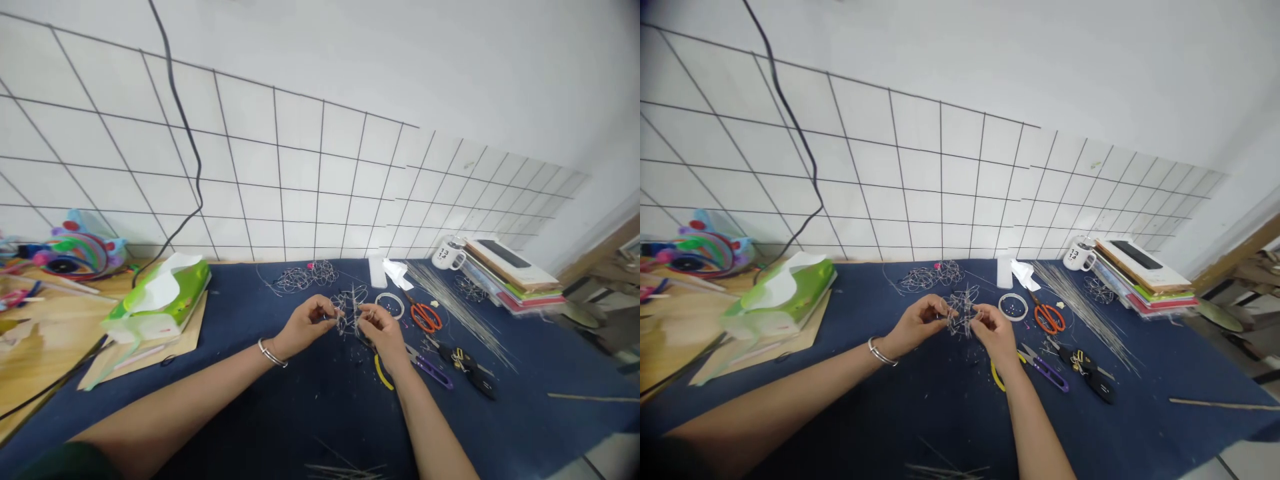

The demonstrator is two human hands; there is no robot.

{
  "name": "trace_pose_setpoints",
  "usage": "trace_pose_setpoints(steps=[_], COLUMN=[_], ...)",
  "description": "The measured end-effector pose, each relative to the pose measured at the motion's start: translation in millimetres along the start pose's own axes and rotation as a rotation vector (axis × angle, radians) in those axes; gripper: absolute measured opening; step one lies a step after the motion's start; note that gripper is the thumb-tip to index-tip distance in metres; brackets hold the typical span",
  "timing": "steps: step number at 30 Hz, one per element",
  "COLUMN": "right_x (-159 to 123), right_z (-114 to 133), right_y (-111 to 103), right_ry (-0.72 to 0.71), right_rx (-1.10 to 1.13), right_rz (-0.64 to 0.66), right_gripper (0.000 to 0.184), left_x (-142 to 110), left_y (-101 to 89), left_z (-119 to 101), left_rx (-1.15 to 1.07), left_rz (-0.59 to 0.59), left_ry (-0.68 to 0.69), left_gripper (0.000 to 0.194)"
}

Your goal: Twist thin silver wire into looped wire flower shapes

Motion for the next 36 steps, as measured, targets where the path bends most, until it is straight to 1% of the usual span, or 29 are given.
trace_pose_setpoints(steps=[3,6,9,12,14,16,20,23,27,31,36], right_x=[-3,-6,-9,-10,-8,-4,4,6,7,9,10], right_z=[-2,-3,-1,2,2,-2,-11,-18,-33,-46,-48], right_y=[11,18,20,15,6,-6,-22,-23,-20,-24,-23], right_ry=[-0.013,-0.021,-0.033,-0.055,-0.042,0.017,0.120,0.172,0.243,0.280,0.265], right_rx=[-0.071,-0.186,-0.288,-0.327,-0.309,-0.242,-0.027,0.078,0.129,0.109,0.046], right_rz=[0.059,0.067,0.023,-0.050,-0.106,-0.144,-0.109,-0.064,-0.051,-0.057,-0.077], right_gripper=[0.035,0.032,0.023,0.018,0.019,0.024,0.025,0.024,0.026,0.027,0.029], left_x=[-2,-4,-5,-4,-1,3,13,18,20,20,18], left_y=[7.2,12.8,16.9,14.8,7.7,-1.6,-17.7,-26.0,-29.4,-31.6,-30.0], left_z=[1,3,5,9,10,10,4,0,-1,-1,5], left_rx=[-0.087,-0.124,-0.170,-0.152,-0.107,-0.083,-0.055,-0.003,0.084,0.159,0.103], left_rz=[0.052,0.066,0.081,0.070,0.014,-0.043,-0.075,-0.094,-0.094,-0.125,-0.119], left_ry=[-0.066,-0.104,-0.124,-0.123,-0.118,-0.110,-0.117,-0.122,-0.102,-0.082,-0.134], left_gripper=[0.019,0.019,0.018,0.017,0.017,0.017,0.015,0.012,0.010,0.011,0.015])
Point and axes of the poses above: each hand's wrist, its own x-axis towards the middle knuckle, its own y-axis out of the palm, z = x × y, the point moved 5 cm from there along x, towards the middle knuckle, and after that the axes turned 2 degrees about -x, right-handed, at the moved point
